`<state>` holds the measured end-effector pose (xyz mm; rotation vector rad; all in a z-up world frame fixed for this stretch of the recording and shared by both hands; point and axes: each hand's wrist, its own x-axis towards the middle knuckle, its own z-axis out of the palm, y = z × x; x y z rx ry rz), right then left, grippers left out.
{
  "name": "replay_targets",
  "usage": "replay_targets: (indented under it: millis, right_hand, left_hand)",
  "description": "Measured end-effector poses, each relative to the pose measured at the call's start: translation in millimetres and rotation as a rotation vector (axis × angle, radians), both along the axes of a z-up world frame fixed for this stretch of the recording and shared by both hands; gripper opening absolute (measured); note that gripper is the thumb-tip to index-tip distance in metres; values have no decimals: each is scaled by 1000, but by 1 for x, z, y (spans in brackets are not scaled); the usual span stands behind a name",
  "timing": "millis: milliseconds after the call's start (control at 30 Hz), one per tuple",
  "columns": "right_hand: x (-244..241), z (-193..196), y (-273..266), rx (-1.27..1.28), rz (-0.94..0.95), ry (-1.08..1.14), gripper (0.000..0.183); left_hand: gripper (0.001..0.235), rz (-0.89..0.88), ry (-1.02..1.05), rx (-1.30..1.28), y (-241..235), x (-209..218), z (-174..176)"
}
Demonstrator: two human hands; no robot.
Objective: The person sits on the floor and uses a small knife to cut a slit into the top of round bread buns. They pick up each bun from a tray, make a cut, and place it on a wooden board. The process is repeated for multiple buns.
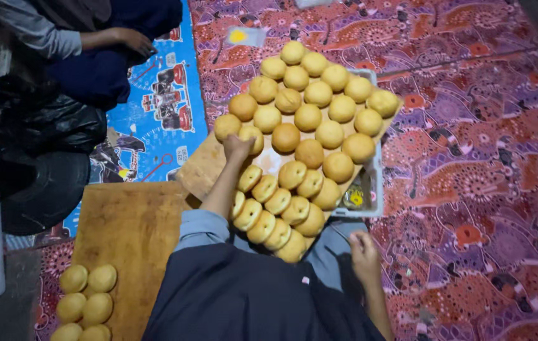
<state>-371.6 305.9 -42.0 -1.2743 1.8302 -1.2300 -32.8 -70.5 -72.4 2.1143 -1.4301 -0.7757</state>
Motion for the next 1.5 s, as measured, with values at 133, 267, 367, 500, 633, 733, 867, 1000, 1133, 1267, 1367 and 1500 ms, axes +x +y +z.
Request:
replay_targets:
  millis: [133,267,367,500,633,733,867,1000,1133,1267,1367,1500]
  right_hand:
    - [27,42,-13,-139,102,2,20]
    - [47,103,-18,-146,158,115,16]
    - [66,141,-20,-307,215,105,13]
    - [98,173,-15,-417,230,63,10]
    - [118,187,-4,-441,208,9,10]
    - [126,189,1,-503,246,45,9]
    - [131,184,6,-555,235,136,10]
    - [138,175,0,-695,320,438,13]
    - [132,164,-11,-703,415,578,16]
    - [118,159,-14,-575,291,547,21]
    - [115,154,-9,-580,180,525,24]
    - [115,147,-4,-588,207,558,26]
  left_hand:
    - [60,59,341,-444,33,-7,7]
    - [50,277,1314,-348,105,-15,57]
    - [46,226,1713,-179,181,-24,103]
    - [63,-69,1681,-158,265,-32,152]
    - [67,-240,1721,-196,306,-31,180]
    - [65,-237,1764,-204,313,-25,187]
    - [58,-210,1797,-201,314,-21,181]
    - [47,-254,1747,-216,310,-23,165]
    - [34,-408,1498,-179,311,-33,156]
    - [32,-294,1579,5,308,-41,161]
    - [33,-390,1544,29,309,-48,163]
    - [35,-333,1577,99,315,-61,159]
